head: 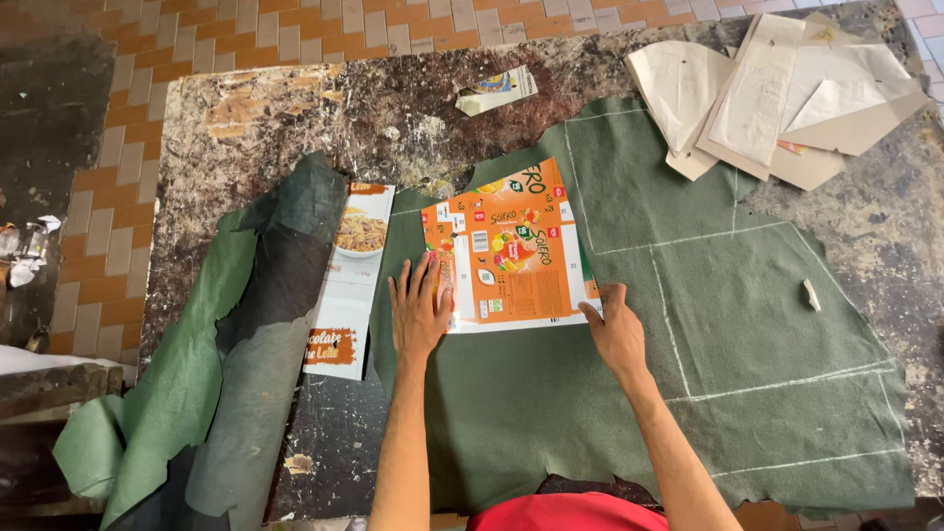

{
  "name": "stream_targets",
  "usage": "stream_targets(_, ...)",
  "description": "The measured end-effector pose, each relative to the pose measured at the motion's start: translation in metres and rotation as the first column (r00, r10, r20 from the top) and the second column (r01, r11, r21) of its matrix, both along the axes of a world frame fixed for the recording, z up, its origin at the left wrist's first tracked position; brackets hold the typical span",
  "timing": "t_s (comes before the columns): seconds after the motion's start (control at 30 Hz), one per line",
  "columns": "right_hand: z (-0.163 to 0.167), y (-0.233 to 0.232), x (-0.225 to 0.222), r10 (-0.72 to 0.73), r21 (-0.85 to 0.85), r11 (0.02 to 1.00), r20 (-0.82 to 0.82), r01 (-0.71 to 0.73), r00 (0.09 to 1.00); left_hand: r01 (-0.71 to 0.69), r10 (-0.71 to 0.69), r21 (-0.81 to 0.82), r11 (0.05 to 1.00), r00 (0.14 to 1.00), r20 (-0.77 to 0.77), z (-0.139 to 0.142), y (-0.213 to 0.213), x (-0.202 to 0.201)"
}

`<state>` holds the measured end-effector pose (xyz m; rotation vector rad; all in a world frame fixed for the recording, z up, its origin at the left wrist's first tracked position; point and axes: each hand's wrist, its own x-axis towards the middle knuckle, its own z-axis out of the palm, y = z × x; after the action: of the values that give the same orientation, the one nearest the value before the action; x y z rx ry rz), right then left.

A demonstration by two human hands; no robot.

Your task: The person places a cereal box on a green fabric and traces its outline with chalk. They then use a cardboard template to mark additional shapes on the fabric.

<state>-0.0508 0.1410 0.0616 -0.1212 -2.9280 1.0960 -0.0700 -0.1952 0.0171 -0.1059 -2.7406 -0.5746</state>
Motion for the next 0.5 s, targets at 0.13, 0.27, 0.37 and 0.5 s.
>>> stream_targets(0.13,-0.005,0.007,0.004,-0.004,-0.041,0.999,0.008,0.004,1.000,0.020,-0.020,0.003,1.000,1.000,0.005,0.007,0.002,0.007)
stream_targets(0.27,-0.003,0.017,0.016,0.002,-0.116,0.993,-0.046,-0.007,0.999,0.041,-0.041,0.019,0.999,0.999,0.006,0.017,0.010,0.020)
stream_targets(0.37,-0.002,0.019,0.024,-0.007,-0.122,0.992,0.026,0.010,1.000,0.041,-0.041,0.057,0.998,0.999,0.007,0.020,0.012,0.029)
stream_targets(0.5,0.000,0.022,0.033,0.013,-0.097,0.995,0.089,-0.004,0.996,0.036,-0.036,0.003,0.999,0.999,0.014,0.025,-0.016,0.038)
